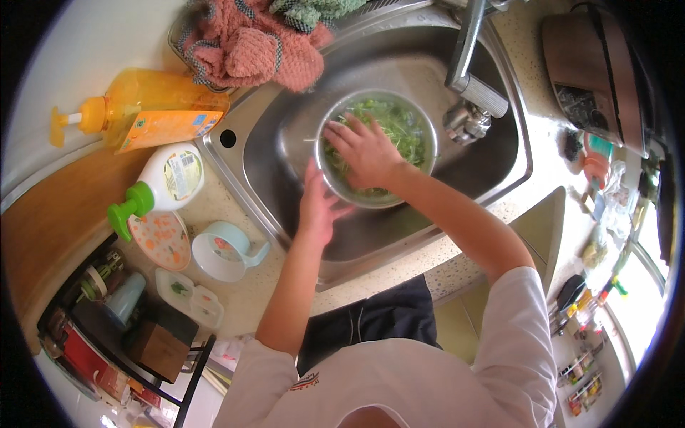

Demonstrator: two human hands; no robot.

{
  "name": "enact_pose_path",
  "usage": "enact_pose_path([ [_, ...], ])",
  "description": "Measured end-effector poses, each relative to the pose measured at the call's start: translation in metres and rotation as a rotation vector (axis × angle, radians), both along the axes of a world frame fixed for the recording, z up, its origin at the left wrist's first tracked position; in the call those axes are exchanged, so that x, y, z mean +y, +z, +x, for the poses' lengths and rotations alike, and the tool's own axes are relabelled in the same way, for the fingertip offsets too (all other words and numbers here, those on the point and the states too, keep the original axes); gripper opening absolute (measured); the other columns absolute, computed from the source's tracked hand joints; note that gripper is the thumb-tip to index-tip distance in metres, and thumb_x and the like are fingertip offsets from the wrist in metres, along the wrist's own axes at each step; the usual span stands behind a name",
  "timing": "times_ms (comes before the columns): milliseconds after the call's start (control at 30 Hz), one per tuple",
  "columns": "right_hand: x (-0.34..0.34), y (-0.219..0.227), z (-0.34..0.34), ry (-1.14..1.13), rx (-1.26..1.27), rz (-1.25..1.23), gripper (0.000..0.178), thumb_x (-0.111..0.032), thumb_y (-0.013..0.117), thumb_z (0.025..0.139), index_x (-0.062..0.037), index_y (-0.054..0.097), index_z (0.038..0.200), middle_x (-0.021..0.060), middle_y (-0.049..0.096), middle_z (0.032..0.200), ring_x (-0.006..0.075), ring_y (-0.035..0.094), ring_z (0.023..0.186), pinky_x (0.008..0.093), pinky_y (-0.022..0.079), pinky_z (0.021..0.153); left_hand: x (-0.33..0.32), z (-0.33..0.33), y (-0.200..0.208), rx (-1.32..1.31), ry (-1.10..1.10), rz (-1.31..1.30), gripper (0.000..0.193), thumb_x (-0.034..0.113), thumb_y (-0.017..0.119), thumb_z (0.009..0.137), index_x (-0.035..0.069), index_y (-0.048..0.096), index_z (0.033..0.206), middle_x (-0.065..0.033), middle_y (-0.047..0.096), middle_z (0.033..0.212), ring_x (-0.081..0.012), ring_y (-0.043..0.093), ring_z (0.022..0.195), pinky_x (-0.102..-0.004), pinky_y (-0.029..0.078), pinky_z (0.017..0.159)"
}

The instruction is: The person washes green sprouts in a bowl under a kitchen faucet by running water over them and stirring them by hand.

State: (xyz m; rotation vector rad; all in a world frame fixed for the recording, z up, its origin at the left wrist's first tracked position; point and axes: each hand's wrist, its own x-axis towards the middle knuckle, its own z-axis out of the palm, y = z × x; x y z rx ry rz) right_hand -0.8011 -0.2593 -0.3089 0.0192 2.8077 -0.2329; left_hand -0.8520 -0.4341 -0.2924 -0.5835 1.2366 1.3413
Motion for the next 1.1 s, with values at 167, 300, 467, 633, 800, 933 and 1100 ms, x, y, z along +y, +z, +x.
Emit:
enact_pose_path([
  [167,0.006,0.009,0.003,0.245,-0.246,0.120,0.062,-0.041,0.062,0.093,-0.0287,0.049,0.151,0.0073,0.041,0.159,0.0424,0.033,0.149,0.0694,0.024,0.119,-0.006,0.000,-0.004,0.015,-0.002,-0.001,0.067,0.054,0.038,0.106,0.036,0.011,0.165,-0.0078,0.043,0.157,-0.0376,0.053,0.132,-0.0631,0.048,0.101],
  [300,0.025,0.014,0.027,0.244,-0.160,0.176,0.059,-0.046,0.063,0.092,-0.0324,0.050,0.149,0.0086,0.040,0.160,0.0448,0.032,0.148,0.0724,0.025,0.117,-0.005,0.000,-0.003,0.032,-0.025,-0.015,0.068,0.053,0.038,0.106,0.035,0.009,0.165,-0.0084,0.043,0.157,-0.0383,0.054,0.130,-0.0633,0.048,0.102],
  [467,0.028,-0.001,0.022,0.032,-0.147,-0.008,0.075,-0.054,0.075,0.082,-0.0277,0.049,0.147,0.0113,0.038,0.160,0.0477,0.028,0.149,0.0731,0.032,0.112,0.000,0.001,-0.005,0.052,-0.087,-0.063,0.068,0.047,0.038,0.107,0.034,0.006,0.166,-0.0094,0.042,0.157,-0.0380,0.056,0.127,-0.0632,0.048,0.101],
  [633,0.006,-0.011,0.017,0.073,-0.179,-0.049,0.068,-0.044,0.073,0.086,-0.0275,0.050,0.148,0.0113,0.041,0.158,0.0458,0.030,0.149,0.0687,0.036,0.113,0.003,0.001,-0.001,0.022,-0.048,-0.028,0.068,0.043,0.039,0.107,0.034,0.006,0.166,-0.0104,0.043,0.157,-0.0378,0.056,0.126,-0.0629,0.049,0.099],
  [800,0.025,0.001,0.055,0.209,-0.098,0.053,0.080,-0.037,0.074,0.087,-0.0371,0.036,0.158,0.0104,0.032,0.163,0.0470,0.031,0.148,0.0678,0.039,0.112,0.001,0.001,0.002,0.033,-0.040,-0.034,0.069,0.043,0.040,0.107,0.034,0.006,0.166,-0.0114,0.043,0.156,-0.0382,0.056,0.126,-0.0627,0.049,0.098],
  [933,0.039,0.015,0.041,-0.020,-0.277,-0.041,0.101,-0.026,0.083,0.078,-0.0455,0.027,0.159,0.0139,0.031,0.162,0.0459,0.039,0.143,0.0631,0.046,0.106,-0.001,-0.001,0.002,0.045,-0.050,-0.051,0.069,0.044,0.041,0.106,0.034,0.007,0.165,-0.0115,0.043,0.156,-0.0385,0.056,0.127,-0.0628,0.049,0.099],
  [1100,0.049,-0.014,0.036,-0.211,-0.051,-0.450,0.088,-0.009,0.085,0.066,-0.0376,0.054,0.144,0.0177,0.047,0.148,0.0449,0.053,0.128,0.0527,0.049,0.107,0.005,0.003,0.002,0.028,-0.051,-0.025,0.066,0.043,0.042,0.106,0.033,0.013,0.165,-0.0103,0.041,0.157,-0.0375,0.056,0.128,-0.0591,0.050,0.098],
])
